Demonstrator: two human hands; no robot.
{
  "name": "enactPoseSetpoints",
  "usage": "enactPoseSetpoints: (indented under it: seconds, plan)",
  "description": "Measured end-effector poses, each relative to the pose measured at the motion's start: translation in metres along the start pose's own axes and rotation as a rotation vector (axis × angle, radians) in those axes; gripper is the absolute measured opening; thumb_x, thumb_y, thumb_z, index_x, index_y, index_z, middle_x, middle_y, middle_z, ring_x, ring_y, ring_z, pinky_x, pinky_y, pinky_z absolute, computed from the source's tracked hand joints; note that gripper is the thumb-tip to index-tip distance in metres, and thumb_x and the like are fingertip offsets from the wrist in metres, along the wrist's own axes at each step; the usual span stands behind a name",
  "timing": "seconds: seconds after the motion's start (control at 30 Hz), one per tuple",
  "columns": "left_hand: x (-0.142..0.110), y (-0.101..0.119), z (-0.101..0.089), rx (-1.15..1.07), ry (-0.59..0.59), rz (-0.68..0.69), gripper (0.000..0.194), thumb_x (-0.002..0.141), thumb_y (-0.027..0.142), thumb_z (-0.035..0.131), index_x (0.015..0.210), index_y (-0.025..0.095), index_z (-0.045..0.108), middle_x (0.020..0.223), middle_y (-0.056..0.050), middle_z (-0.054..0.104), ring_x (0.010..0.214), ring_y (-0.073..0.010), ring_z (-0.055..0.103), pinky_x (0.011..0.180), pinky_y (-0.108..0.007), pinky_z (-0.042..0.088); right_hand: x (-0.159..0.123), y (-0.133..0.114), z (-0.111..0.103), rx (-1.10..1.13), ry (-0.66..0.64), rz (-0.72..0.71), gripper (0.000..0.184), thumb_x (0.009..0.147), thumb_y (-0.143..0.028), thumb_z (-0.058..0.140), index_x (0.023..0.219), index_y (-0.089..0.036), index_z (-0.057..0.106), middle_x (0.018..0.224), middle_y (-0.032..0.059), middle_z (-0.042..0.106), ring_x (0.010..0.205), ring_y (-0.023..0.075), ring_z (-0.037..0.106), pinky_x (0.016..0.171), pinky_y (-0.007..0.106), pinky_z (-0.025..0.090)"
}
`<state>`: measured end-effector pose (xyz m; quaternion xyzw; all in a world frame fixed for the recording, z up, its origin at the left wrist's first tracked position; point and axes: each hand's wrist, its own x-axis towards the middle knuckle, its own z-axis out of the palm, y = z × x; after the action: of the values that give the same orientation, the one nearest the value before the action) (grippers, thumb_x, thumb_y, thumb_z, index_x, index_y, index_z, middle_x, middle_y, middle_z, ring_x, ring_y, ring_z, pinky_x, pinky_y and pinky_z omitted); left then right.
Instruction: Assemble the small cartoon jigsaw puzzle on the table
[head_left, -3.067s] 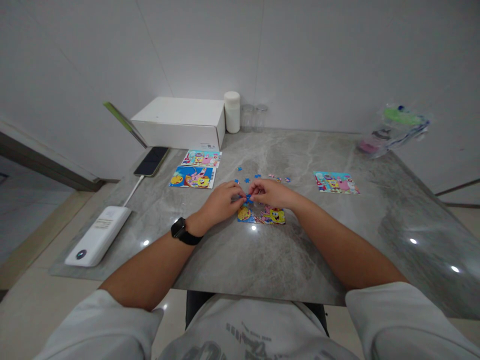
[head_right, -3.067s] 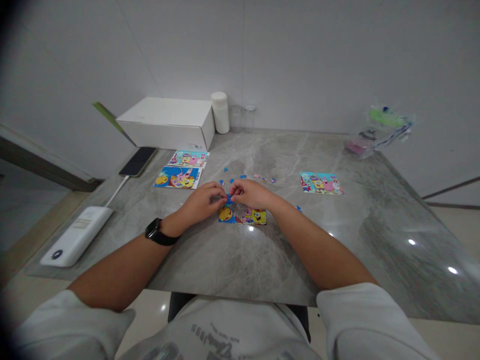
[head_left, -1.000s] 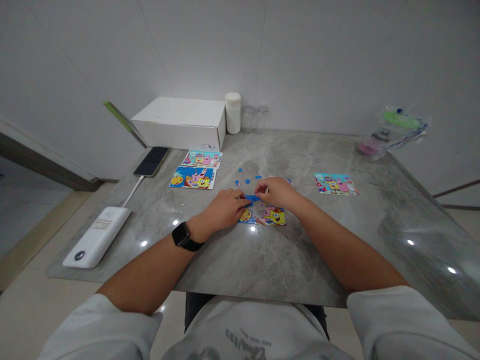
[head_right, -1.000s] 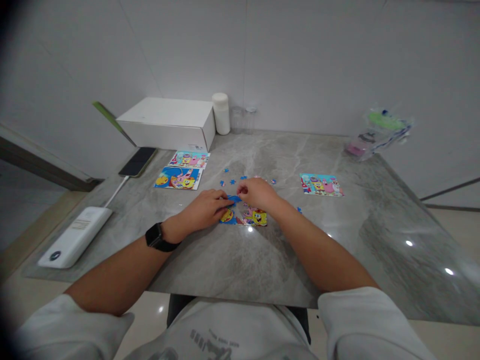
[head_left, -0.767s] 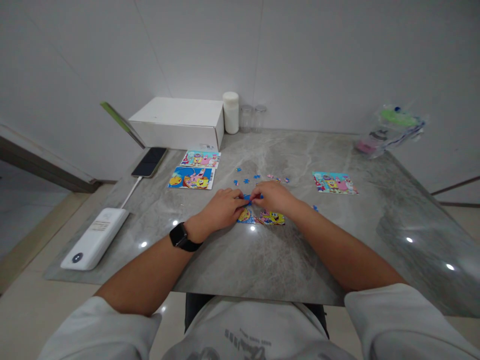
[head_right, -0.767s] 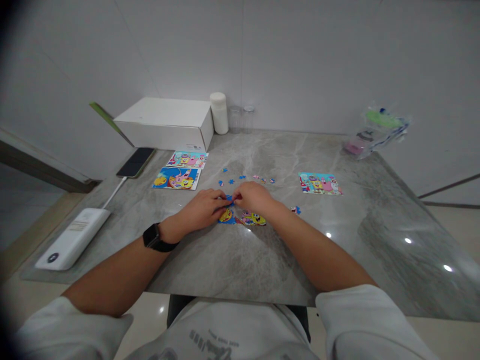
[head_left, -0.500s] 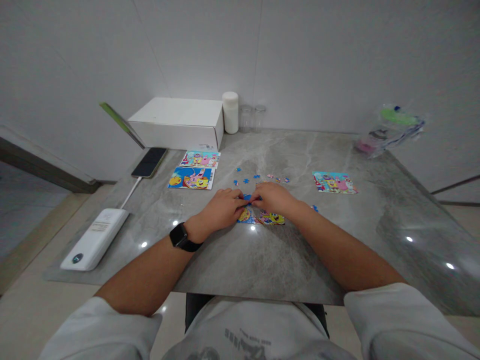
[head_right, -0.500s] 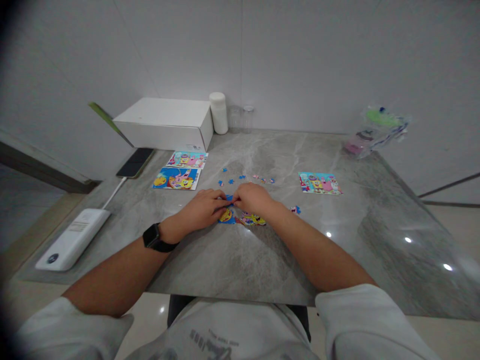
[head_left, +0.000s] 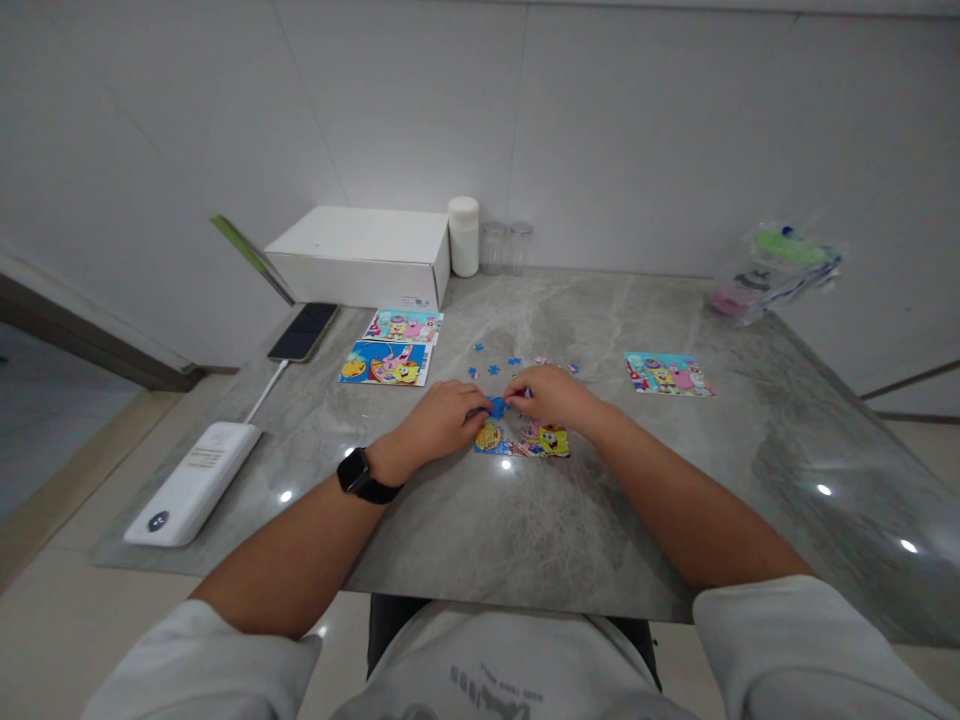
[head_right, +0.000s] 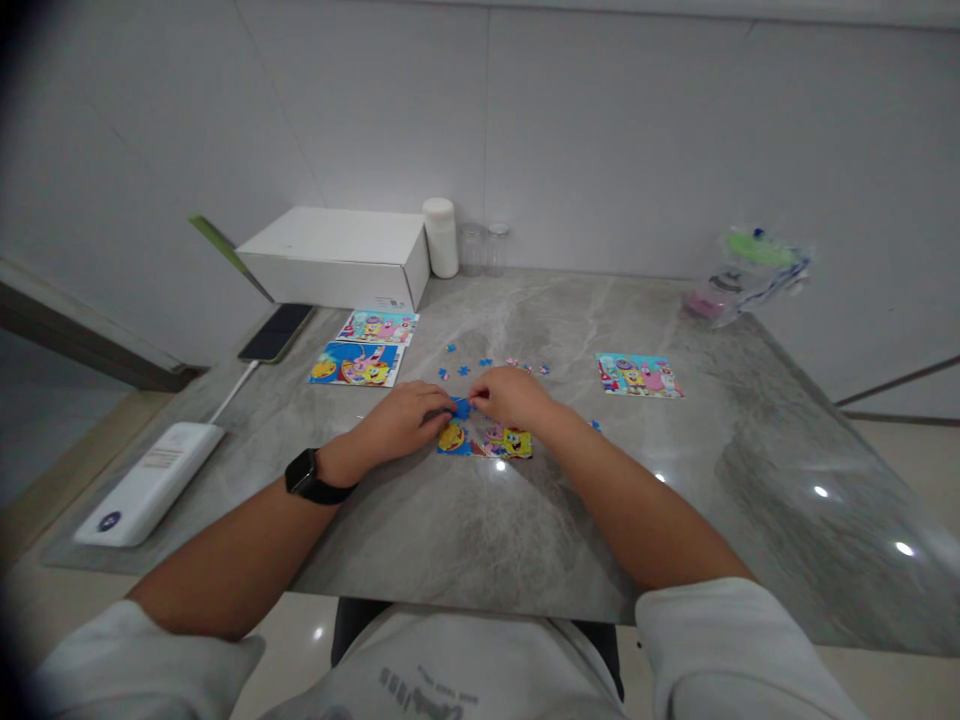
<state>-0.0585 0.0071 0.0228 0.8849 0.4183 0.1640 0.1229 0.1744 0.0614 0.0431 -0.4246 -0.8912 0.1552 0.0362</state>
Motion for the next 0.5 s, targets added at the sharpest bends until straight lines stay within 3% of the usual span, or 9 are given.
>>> enactPoseSetpoints:
  seconds: [0.13, 0.33, 0.4, 0.5]
  plan:
    - [0.001, -0.001, -0.006, -0.052, 0.072, 0.009, 0.020, 0.102, 0.025, 0.060, 0.108, 0.021, 0.078, 0.110, -0.007, 0.078, 0.106, -0.0240, 0.072, 0.099, -0.041, 0.055, -0.002, 0.019, -0.018, 0.100, 0.160, 0.132, 0.021, 0.097, -0.029, 0.067, 0.104, -0.024, 0.086, 0.096, 0.0042, 0.083, 0.085, 0.0195, 0.071, 0.081, 0.030, 0.048]
    - [0.001, -0.006, -0.005, -0.036, 0.246, -0.113, 0.022, 0.105, 0.031, 0.058, 0.110, 0.023, 0.078, 0.110, -0.008, 0.076, 0.103, -0.0229, 0.072, 0.095, -0.039, 0.056, 0.000, 0.047, -0.037, 0.134, 0.382, 0.272, 0.025, 0.097, -0.031, 0.066, 0.113, -0.021, 0.083, 0.098, 0.0056, 0.082, 0.085, 0.0200, 0.070, 0.082, 0.032, 0.050]
    - [0.000, -0.008, -0.004, -0.013, 0.270, -0.144, 0.023, 0.105, 0.031, 0.058, 0.111, 0.022, 0.077, 0.112, -0.008, 0.074, 0.103, -0.0226, 0.071, 0.094, -0.038, 0.057, 0.012, 0.048, -0.034, 0.101, 0.362, 0.276, 0.026, 0.097, -0.031, 0.067, 0.116, -0.021, 0.081, 0.102, 0.0065, 0.081, 0.088, 0.0203, 0.071, 0.083, 0.031, 0.050]
    - [0.000, -0.010, -0.003, 0.007, 0.269, -0.159, 0.024, 0.106, 0.034, 0.058, 0.111, 0.021, 0.077, 0.112, -0.008, 0.072, 0.102, -0.0226, 0.070, 0.094, -0.038, 0.056, 0.042, 0.042, -0.024, 0.023, 0.230, 0.260, 0.024, 0.097, -0.030, 0.068, 0.114, -0.021, 0.082, 0.106, 0.0077, 0.081, 0.095, 0.0218, 0.071, 0.085, 0.031, 0.050]
